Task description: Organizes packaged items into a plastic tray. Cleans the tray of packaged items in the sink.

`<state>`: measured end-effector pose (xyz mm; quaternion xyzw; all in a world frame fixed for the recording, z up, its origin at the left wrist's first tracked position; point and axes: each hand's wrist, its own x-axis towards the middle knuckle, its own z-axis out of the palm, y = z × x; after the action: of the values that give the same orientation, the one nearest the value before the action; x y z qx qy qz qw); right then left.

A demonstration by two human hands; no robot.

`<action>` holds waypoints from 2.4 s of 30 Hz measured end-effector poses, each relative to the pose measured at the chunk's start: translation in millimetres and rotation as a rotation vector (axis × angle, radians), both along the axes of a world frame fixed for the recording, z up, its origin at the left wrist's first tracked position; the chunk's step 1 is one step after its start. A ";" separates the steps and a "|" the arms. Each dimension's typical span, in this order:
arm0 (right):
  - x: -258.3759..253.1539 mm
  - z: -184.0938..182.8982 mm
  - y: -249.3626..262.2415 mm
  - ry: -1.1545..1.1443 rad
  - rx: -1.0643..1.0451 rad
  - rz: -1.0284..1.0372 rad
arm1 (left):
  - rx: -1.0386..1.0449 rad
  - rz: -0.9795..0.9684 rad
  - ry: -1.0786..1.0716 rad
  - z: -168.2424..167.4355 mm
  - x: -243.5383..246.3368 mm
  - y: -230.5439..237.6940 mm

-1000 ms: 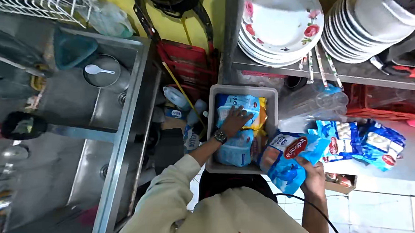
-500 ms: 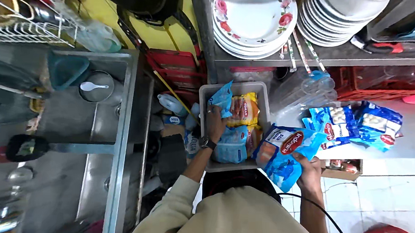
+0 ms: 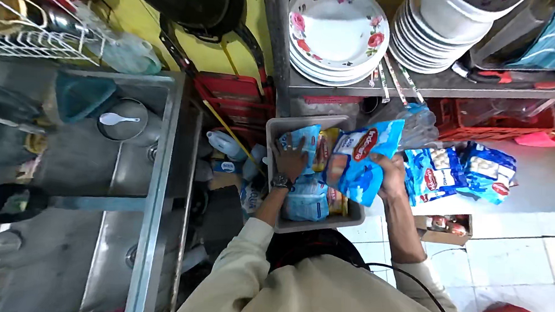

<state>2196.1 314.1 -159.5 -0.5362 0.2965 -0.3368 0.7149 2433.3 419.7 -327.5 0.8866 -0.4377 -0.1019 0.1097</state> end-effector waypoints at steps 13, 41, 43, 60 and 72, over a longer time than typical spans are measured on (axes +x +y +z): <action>22.6 -112.0 53.5 0.517 0.718 -0.012 | -0.040 -0.103 0.145 -4.5 16.3 12.1; 58.2 -110.9 39.3 0.402 0.594 -0.248 | -1.198 0.185 1.162 223.9 -12.4 38.2; 75.5 -101.0 23.3 0.314 0.616 -0.279 | -1.242 0.174 1.090 227.9 -6.0 63.2; 86.0 -79.7 28.3 -0.168 0.615 -0.204 | -1.520 0.482 0.915 205.1 41.0 200.9; -10.1 -63.9 120.5 0.170 0.863 0.317 | -1.137 0.670 1.190 157.4 -52.8 186.4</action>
<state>2186.0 434.6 -223.4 -0.2541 0.3817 -0.0241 0.8883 2380.4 606.1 -170.0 0.5796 -0.0102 -0.2756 0.7668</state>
